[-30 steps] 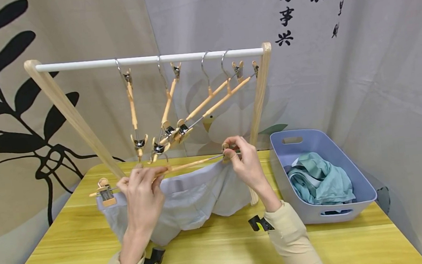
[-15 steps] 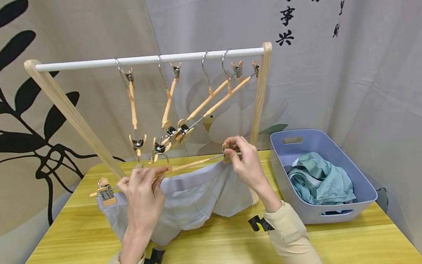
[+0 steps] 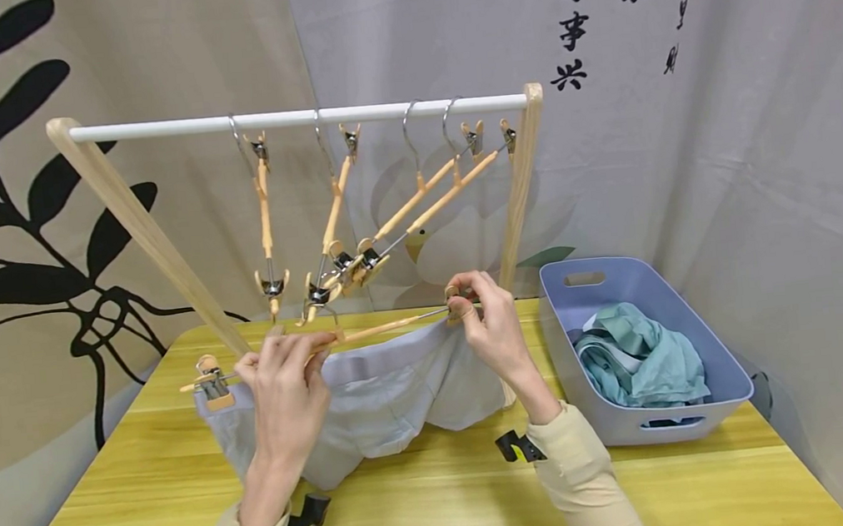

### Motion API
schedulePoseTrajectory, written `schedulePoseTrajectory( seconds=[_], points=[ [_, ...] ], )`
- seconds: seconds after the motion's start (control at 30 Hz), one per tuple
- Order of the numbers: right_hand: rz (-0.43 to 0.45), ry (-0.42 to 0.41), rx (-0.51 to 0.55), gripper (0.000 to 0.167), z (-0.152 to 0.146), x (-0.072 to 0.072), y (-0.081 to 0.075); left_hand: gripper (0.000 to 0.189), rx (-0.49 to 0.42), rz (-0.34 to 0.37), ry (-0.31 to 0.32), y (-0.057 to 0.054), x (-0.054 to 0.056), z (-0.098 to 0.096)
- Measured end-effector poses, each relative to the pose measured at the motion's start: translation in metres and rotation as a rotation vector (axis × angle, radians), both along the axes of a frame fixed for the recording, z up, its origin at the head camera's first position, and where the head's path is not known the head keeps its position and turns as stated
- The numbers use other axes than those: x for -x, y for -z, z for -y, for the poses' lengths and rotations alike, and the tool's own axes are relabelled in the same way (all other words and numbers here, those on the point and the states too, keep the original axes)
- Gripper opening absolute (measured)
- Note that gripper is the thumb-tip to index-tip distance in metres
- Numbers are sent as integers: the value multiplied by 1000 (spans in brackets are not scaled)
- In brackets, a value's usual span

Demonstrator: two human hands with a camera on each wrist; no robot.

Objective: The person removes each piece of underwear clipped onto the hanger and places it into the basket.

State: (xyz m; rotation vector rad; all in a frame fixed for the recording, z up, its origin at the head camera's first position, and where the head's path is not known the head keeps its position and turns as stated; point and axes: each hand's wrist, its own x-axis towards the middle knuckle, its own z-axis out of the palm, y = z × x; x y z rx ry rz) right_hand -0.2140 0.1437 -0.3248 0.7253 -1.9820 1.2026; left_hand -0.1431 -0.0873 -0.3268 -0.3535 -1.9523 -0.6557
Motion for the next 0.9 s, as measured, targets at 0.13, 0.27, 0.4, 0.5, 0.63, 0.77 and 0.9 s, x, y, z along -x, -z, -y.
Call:
schedulePoseTrajectory(
  seconds=[0.13, 0.27, 0.4, 0.5, 0.63, 0.77, 0.9],
  points=[
    [-2, 6, 3, 7, 1, -1, -1, 14, 2, -5, 1, 0, 0, 0],
    [-2, 10, 9, 7, 2, -2, -2, 14, 0, -4, 3, 0, 0, 0],
    [-8, 9, 18, 7, 2, -3, -3, 14, -5, -2, 7, 0, -1, 0],
    [-28, 4, 24, 10, 2, -3, -3, 13, -9, 1, 13, 0, 0, 0],
    [-60, -6, 24, 19, 2, -2, -2, 14, -19, 22, 24, 1, 0, -1],
    [-55, -7, 19, 19, 3, -2, -1, 15, -21, 47, 29, 2, -1, -1],
    [-18, 6, 16, 19, 4, -4, 1, 16, -11, 40, 29, 3, -1, -2]
  ],
)
